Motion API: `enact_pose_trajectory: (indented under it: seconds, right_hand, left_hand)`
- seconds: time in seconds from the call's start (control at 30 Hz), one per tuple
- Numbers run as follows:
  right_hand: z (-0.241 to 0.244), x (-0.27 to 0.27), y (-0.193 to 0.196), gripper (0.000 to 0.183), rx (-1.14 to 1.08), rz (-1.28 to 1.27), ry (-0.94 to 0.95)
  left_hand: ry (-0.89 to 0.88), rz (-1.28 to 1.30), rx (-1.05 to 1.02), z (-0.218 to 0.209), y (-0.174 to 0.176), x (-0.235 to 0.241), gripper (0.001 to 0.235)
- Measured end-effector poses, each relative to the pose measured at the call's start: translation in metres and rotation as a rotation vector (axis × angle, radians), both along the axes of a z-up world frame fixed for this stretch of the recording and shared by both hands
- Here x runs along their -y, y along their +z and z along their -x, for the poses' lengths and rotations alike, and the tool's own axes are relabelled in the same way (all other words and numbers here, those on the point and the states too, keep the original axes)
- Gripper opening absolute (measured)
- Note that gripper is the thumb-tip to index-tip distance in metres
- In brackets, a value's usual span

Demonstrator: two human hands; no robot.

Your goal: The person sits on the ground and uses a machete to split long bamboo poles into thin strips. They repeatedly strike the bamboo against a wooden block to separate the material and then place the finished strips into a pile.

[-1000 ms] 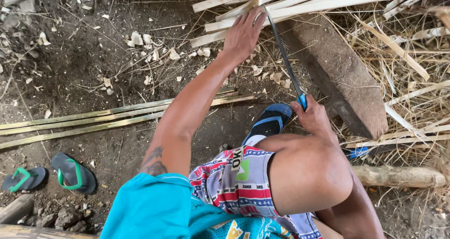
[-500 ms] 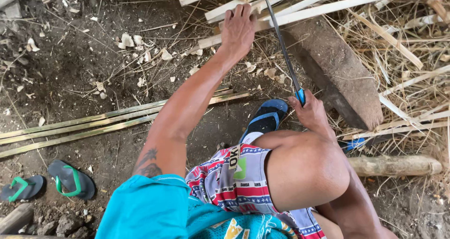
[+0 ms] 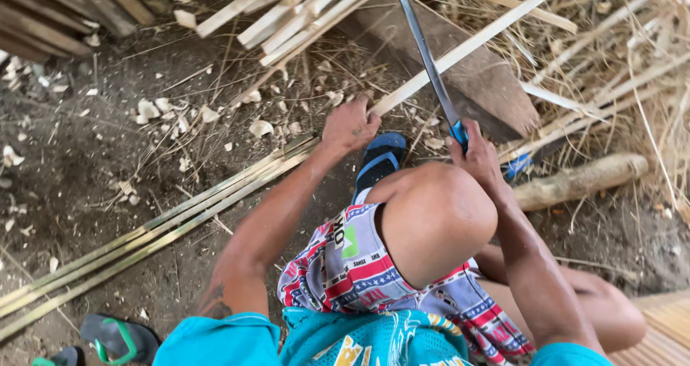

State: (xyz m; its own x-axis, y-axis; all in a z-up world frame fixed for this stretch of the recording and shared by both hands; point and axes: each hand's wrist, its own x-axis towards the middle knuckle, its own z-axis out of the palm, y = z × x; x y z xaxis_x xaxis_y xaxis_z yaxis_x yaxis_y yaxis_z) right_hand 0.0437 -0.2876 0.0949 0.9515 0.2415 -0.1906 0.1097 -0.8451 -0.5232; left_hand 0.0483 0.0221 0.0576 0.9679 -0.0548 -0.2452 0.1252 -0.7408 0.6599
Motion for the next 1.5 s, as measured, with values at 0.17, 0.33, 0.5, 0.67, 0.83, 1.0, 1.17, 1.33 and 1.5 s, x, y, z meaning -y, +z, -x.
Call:
enact_pose_trajectory:
  seconds: [0.17, 0.33, 0.5, 0.67, 0.83, 1.0, 1.17, 1.33, 1.5]
  right_hand:
    - [0.021, 0.035, 0.025, 0.039, -0.040, 0.210, -0.132]
    - [0.049, 0.040, 0.027, 0.033, -0.352, 0.244, -0.032]
    - [0.026, 0.053, 0.018, 0.041, -0.418, 0.447, 0.005]
    - [-0.014, 0.082, 0.076, 0.053, -0.481, 0.417, -0.413]
    - [0.024, 0.030, 0.042, 0.044, -0.405, 0.282, 0.079]
    - [0.011, 0.061, 0.012, 0.046, -0.401, 0.414, 0.042]
    - [-0.019, 0.124, 0.028, 0.054, -0.321, 0.420, -0.297]
    - [-0.006, 0.108, 0.011, 0.057, -0.301, 0.249, -0.388]
    - [0.000, 0.058, 0.010, 0.053, -0.313, 0.254, -0.203]
  left_hand:
    - [0.020, 0.700, -0.656, -0.006, -0.058, 0.052, 0.033]
    - [0.016, 0.652, -0.702, -0.005, -0.085, 0.068, 0.034]
    - [-0.032, 0.676, -0.594, 0.030, -0.088, 0.038, 0.036]
    - [-0.147, 0.311, -0.437, 0.051, -0.068, -0.020, 0.040]
    - [-0.180, 0.184, -0.206, 0.023, -0.089, 0.044, 0.039]
    - [-0.126, 0.270, -0.416, 0.042, -0.082, 0.033, 0.035]
    - [-0.119, 0.543, -0.761, 0.045, -0.055, -0.010, 0.037]
    - [-0.384, 0.278, -0.601, -0.022, -0.006, 0.004, 0.066]
    - [-0.290, -0.116, -0.262, -0.030, -0.001, 0.089, 0.055]
